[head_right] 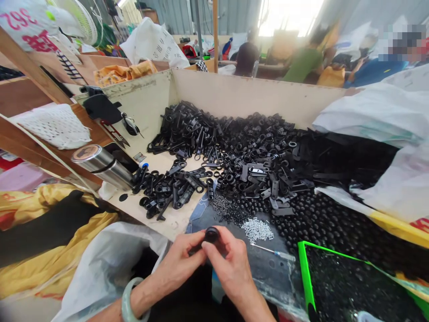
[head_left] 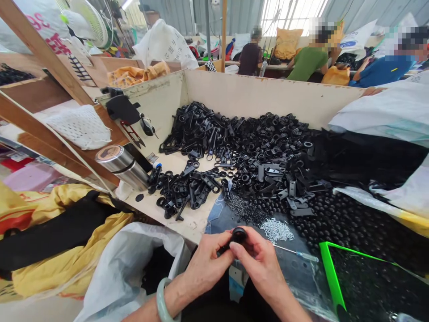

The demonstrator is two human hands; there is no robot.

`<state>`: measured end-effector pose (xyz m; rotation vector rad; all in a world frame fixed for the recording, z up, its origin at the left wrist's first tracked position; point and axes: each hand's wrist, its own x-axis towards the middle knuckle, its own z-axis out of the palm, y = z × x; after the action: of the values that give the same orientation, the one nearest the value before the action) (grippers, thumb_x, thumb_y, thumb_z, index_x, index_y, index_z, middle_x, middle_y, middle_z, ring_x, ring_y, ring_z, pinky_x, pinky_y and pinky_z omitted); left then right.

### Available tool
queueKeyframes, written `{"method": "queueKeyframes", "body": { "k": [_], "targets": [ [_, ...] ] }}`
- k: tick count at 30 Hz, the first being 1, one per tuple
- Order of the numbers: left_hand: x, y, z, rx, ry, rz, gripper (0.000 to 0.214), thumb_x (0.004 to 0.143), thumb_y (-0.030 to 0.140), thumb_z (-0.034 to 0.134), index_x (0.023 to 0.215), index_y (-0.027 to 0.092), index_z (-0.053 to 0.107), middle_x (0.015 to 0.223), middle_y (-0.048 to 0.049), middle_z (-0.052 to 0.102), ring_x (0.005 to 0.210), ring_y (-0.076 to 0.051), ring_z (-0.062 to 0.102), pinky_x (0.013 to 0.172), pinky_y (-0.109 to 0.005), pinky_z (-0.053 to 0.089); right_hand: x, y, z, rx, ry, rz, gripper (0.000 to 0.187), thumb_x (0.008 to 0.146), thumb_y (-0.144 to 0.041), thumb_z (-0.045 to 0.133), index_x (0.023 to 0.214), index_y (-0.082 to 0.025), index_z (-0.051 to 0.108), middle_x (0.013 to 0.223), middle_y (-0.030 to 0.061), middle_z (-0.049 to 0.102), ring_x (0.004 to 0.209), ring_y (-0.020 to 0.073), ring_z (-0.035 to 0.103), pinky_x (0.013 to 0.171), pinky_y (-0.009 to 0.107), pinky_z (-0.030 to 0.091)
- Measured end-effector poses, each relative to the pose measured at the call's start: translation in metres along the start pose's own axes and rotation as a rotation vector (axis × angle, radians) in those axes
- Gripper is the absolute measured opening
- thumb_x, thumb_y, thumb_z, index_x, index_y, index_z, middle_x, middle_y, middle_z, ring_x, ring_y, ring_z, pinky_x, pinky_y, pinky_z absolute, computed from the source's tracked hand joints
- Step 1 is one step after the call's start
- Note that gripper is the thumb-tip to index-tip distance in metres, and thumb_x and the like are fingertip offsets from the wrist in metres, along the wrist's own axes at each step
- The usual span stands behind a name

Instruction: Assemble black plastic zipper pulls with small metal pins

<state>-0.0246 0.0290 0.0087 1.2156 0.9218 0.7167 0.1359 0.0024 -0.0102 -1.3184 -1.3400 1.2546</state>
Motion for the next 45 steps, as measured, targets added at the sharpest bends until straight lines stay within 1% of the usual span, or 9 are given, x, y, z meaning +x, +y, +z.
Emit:
{"method": "queueKeyframes", "body": {
  "k": [7, 12, 18, 23, 31, 36, 39, 43, 45],
  "targets": [
    [-0.003, -0.016, 0.001, -0.245, -0.073, -0.089, 0.041, 0.078, 0.035, 0.084, 0.113, 0.020, 0.068, 0.111, -0.0068, 0.070, 0.106, -0.023, 0.063, 0.089, -0.031, 0.049, -0.002, 0.001, -0.021, -0.063, 0.049, -0.133, 0.022, 0.088, -0.037, 0.072, 0.107, -0.027, 0.075, 0.132, 0.0084, 0.065, 0.124, 0.0255, 0.061, 0.104, 0.034, 0.050],
    [-0.006, -0.012, -0.002, -0.236, -0.116, 0.011, 0.071, 0.085, 0.032, 0.078, 0.147, 0.034, 0.043, 0.154, -0.0074, 0.045, 0.137, -0.025, 0.047, 0.113, -0.040, 0.040, -0.005, -0.003, -0.011, 0.060, 0.064, -0.058, 0.025, 0.091, -0.043, 0.070, 0.106, -0.024, 0.074, 0.103, 0.0079, 0.076, 0.096, 0.0237, 0.073, 0.089, 0.032, 0.060],
    [-0.002, 0.006, -0.001, -0.100, -0.174, -0.010, 0.054, 0.085, 0.032, 0.076, 0.137, 0.026, 0.061, 0.129, -0.0072, 0.067, 0.119, -0.028, 0.061, 0.106, -0.042, 0.046, -0.016, 0.009, 0.001, 0.013, 0.069, -0.044, 0.041, 0.091, -0.050, 0.066, 0.122, -0.022, 0.071, 0.114, 0.0115, 0.076, 0.099, 0.0263, 0.075, 0.085, 0.033, 0.063],
    [-0.003, -0.004, 0.003, -0.175, -0.157, 0.048, 0.057, 0.086, 0.041, 0.077, 0.139, 0.030, 0.060, 0.133, -0.0064, 0.065, 0.124, -0.028, 0.059, 0.108, -0.040, 0.046, -0.022, 0.026, -0.004, -0.175, 0.175, -0.122, 0.045, 0.086, -0.047, 0.072, 0.124, -0.022, 0.070, 0.115, 0.0121, 0.077, 0.095, 0.0272, 0.077, 0.079, 0.031, 0.064],
    [-0.008, 0.000, 0.007, -0.148, -0.168, 0.061, 0.051, 0.091, 0.044, 0.072, 0.140, 0.033, 0.060, 0.141, -0.0061, 0.062, 0.129, -0.028, 0.057, 0.112, -0.040, 0.043, -0.023, 0.008, -0.003, -0.193, 0.131, -0.182, 0.031, 0.089, -0.039, 0.067, 0.115, -0.022, 0.072, 0.101, 0.0082, 0.080, 0.082, 0.0211, 0.078, 0.073, 0.024, 0.063],
    [-0.003, 0.006, 0.002, -0.300, -0.296, -0.008, 0.085, 0.081, 0.045, 0.082, 0.153, 0.035, 0.040, 0.155, -0.0082, 0.048, 0.143, -0.028, 0.045, 0.118, -0.043, 0.036, -0.016, 0.002, -0.019, -0.076, 0.172, -0.067, 0.037, 0.087, -0.047, 0.072, 0.115, -0.023, 0.073, 0.104, 0.0076, 0.079, 0.090, 0.0227, 0.077, 0.078, 0.028, 0.064],
    [0.000, -0.004, -0.005, -0.264, -0.102, -0.030, 0.081, 0.081, 0.049, 0.080, 0.151, 0.031, 0.042, 0.143, -0.0113, 0.057, 0.135, -0.028, 0.051, 0.108, -0.042, 0.047, -0.005, -0.003, -0.034, -0.158, 0.246, -0.160, 0.033, 0.095, -0.043, 0.064, 0.121, -0.023, 0.068, 0.106, 0.0066, 0.077, 0.085, 0.0194, 0.075, 0.072, 0.026, 0.063],
    [0.005, -0.025, -0.015, -0.108, 0.372, -0.073, 0.052, 0.088, 0.056, 0.067, 0.125, 0.020, 0.062, 0.098, -0.0078, 0.071, 0.096, -0.024, 0.067, 0.081, -0.034, 0.056, 0.010, 0.001, -0.029, -0.774, 0.215, -0.356, 0.033, 0.097, -0.025, 0.060, 0.130, -0.023, 0.064, 0.102, 0.0081, 0.073, 0.088, 0.0215, 0.070, 0.080, 0.033, 0.059],
    [0.008, -0.036, -0.018, -0.055, 0.508, -0.025, 0.051, 0.088, 0.057, 0.066, 0.121, 0.020, 0.062, 0.095, -0.0066, 0.070, 0.091, -0.023, 0.067, 0.078, -0.033, 0.057, 0.016, 0.010, -0.014, -1.047, 0.120, -0.339, 0.038, 0.095, -0.012, 0.058, 0.132, -0.020, 0.063, 0.098, 0.0102, 0.070, 0.089, 0.0237, 0.068, 0.077, 0.034, 0.058]
  ]
}}
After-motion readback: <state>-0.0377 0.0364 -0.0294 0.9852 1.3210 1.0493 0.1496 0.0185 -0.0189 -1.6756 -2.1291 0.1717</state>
